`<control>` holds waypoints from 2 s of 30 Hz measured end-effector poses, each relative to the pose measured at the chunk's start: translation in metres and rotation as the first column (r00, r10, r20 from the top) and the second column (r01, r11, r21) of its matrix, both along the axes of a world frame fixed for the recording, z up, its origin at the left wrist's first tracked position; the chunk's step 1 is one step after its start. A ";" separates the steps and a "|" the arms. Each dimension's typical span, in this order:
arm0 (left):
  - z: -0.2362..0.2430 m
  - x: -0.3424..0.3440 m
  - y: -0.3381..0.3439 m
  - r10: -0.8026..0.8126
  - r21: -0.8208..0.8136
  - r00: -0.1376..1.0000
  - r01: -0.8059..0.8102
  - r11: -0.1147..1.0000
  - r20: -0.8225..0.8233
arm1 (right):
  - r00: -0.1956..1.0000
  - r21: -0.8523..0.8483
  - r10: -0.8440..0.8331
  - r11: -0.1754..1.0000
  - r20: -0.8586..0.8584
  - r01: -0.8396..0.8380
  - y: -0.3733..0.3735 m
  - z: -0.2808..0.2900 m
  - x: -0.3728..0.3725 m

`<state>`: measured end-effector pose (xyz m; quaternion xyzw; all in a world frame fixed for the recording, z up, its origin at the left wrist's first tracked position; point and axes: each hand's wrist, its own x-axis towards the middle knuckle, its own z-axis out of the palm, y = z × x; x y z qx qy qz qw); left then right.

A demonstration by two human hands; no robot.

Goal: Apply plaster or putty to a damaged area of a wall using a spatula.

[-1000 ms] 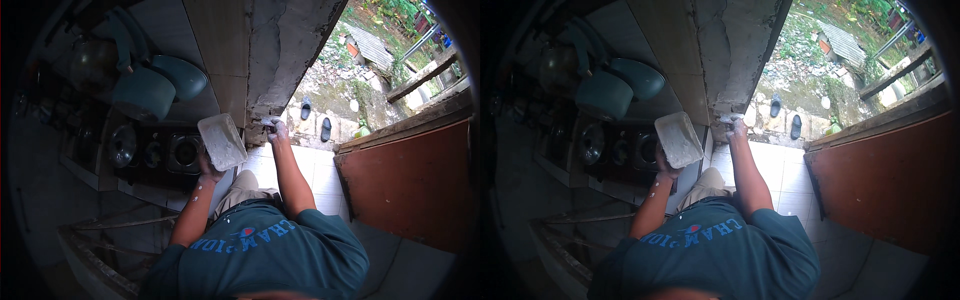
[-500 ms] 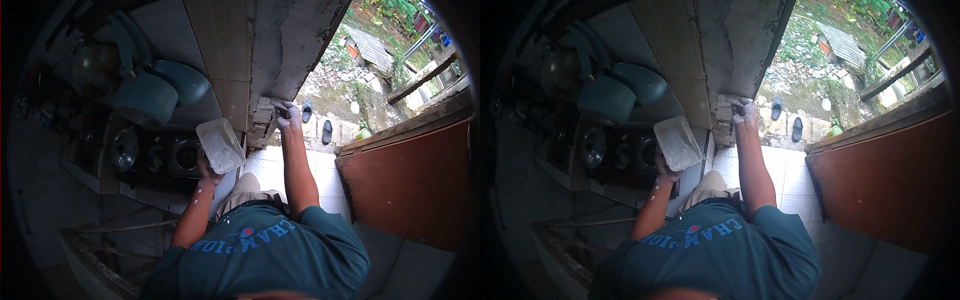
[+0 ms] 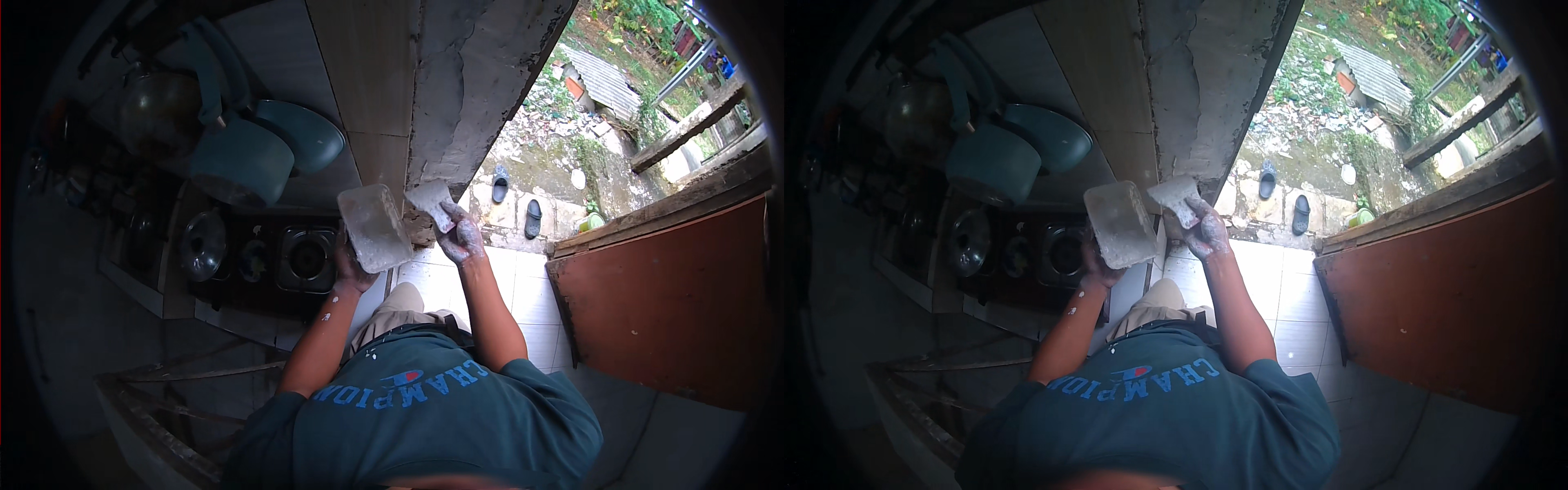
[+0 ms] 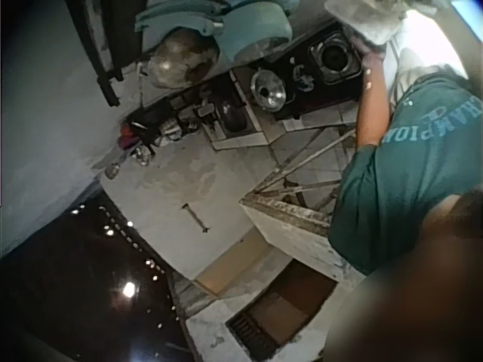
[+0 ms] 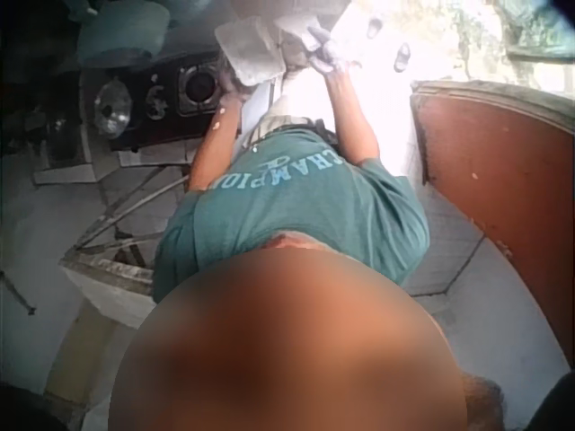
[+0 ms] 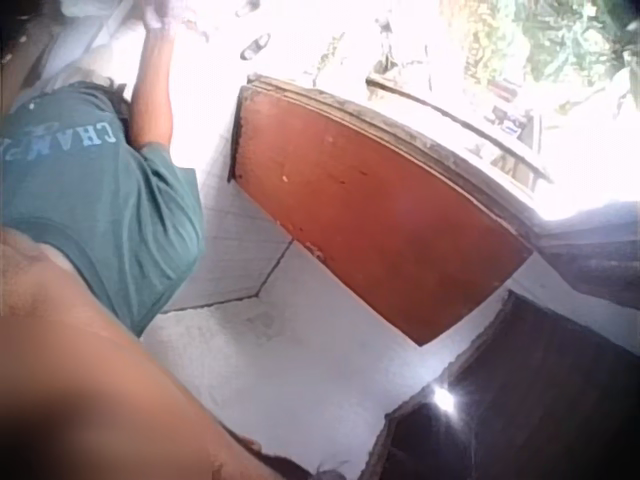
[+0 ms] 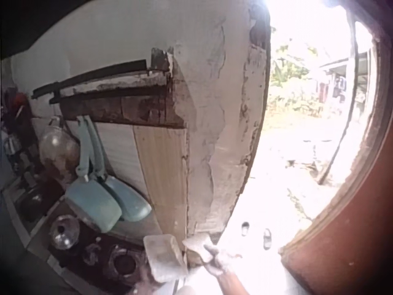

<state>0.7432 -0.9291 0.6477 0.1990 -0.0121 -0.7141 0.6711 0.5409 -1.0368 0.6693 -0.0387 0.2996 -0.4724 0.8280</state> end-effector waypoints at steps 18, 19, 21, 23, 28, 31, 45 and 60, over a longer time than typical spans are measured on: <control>0.036 -0.028 -0.028 -0.136 -0.190 0.990 0.127 0.974 -0.034 | 0.889 -0.407 -0.085 0.906 -0.450 -0.120 -0.015 0.019 -0.077; 0.040 -0.028 -0.029 -0.101 -0.192 0.995 0.103 0.976 0.020 | 0.890 -0.407 -0.085 0.906 -0.448 -0.118 -0.014 0.020 -0.077; 0.048 -0.030 -0.027 -0.065 -0.194 0.995 0.079 0.978 0.076 | 0.875 -0.416 -0.160 0.908 -0.456 -0.051 -0.006 0.022 -0.078; 0.058 -0.035 -0.026 0.015 -0.070 0.984 -0.003 0.998 0.177 | 0.880 -0.403 -0.175 0.915 -0.441 -0.020 0.008 0.029 -0.071; 0.040 -0.043 -0.029 0.064 -0.042 0.987 -0.058 0.997 0.149 | 0.723 -0.358 -0.276 0.933 -0.634 0.043 0.035 0.020 -0.039; 0.032 -0.052 -0.026 0.031 0.006 0.982 -0.033 0.999 0.188 | 0.586 -0.389 -0.355 0.918 -0.728 0.074 0.021 -0.034 -0.037; 0.008 -0.025 0.003 0.106 -0.002 0.985 -0.106 0.994 0.137 | 0.839 -0.034 -0.310 0.943 -0.447 0.330 -0.036 -0.103 -0.005; 0.007 0.006 0.036 0.160 0.054 0.972 -0.171 0.984 0.173 | 0.763 0.049 -0.573 0.789 -0.299 0.612 -0.117 -0.052 0.010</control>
